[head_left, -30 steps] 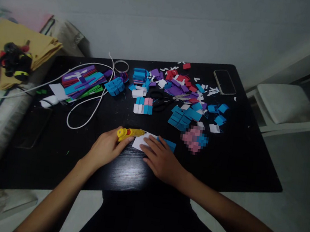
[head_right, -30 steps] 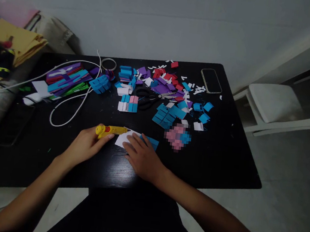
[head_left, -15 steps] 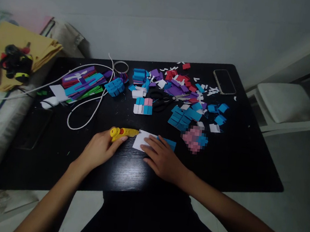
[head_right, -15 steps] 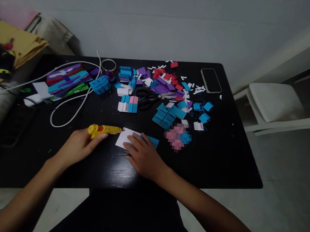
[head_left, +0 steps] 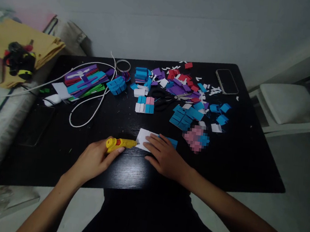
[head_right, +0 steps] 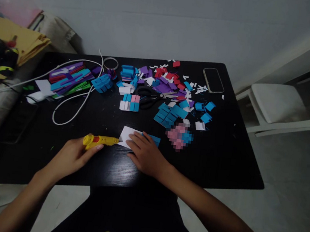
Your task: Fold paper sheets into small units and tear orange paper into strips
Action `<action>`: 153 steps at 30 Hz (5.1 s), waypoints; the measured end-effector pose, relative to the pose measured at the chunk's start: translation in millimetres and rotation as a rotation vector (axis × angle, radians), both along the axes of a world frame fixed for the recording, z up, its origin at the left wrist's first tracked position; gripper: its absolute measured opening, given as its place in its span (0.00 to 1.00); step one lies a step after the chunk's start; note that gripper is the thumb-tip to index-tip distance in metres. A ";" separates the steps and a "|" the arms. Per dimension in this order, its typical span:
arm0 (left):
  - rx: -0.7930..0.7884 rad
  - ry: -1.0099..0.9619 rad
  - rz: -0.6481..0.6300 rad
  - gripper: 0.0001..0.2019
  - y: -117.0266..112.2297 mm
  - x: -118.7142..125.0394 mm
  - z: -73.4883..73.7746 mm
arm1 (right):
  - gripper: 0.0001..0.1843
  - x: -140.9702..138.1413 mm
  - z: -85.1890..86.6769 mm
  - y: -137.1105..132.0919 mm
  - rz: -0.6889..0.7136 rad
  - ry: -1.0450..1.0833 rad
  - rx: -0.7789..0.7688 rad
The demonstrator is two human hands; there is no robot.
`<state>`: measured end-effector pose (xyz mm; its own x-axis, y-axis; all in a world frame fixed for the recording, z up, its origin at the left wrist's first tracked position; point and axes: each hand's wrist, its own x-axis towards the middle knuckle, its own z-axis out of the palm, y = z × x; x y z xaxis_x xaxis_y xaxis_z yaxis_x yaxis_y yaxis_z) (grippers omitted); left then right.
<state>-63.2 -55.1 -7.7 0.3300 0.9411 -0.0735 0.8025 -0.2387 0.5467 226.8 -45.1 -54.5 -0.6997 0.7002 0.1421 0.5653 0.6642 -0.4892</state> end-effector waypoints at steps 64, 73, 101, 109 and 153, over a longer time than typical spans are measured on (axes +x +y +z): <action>-0.040 0.439 0.159 0.29 126.1 94.8 43.6 | 0.18 54.2 47.9 36.1 -0.774 1.015 -0.648; 0.099 0.119 -0.292 0.27 48.3 88.0 79.2 | 0.18 19.4 58.6 50.5 -0.422 1.034 -1.371; 0.095 -0.034 -0.488 0.20 66.5 46.4 41.0 | 0.23 1.0 53.8 41.8 -0.470 0.769 -0.795; 0.133 0.079 -0.562 0.23 58.8 52.7 28.4 | 0.17 6.5 45.6 31.2 -0.456 0.412 -0.472; 0.168 0.088 -0.528 0.23 48.2 54.0 -8.6 | 0.22 8.3 32.5 20.9 -0.260 -0.100 -0.174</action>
<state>-9.2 -6.9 -16.3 0.7594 0.6505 0.0148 0.5909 -0.6989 0.4029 235.1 -24.2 -21.9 -0.4985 0.8651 -0.0557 0.7562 0.4025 -0.5160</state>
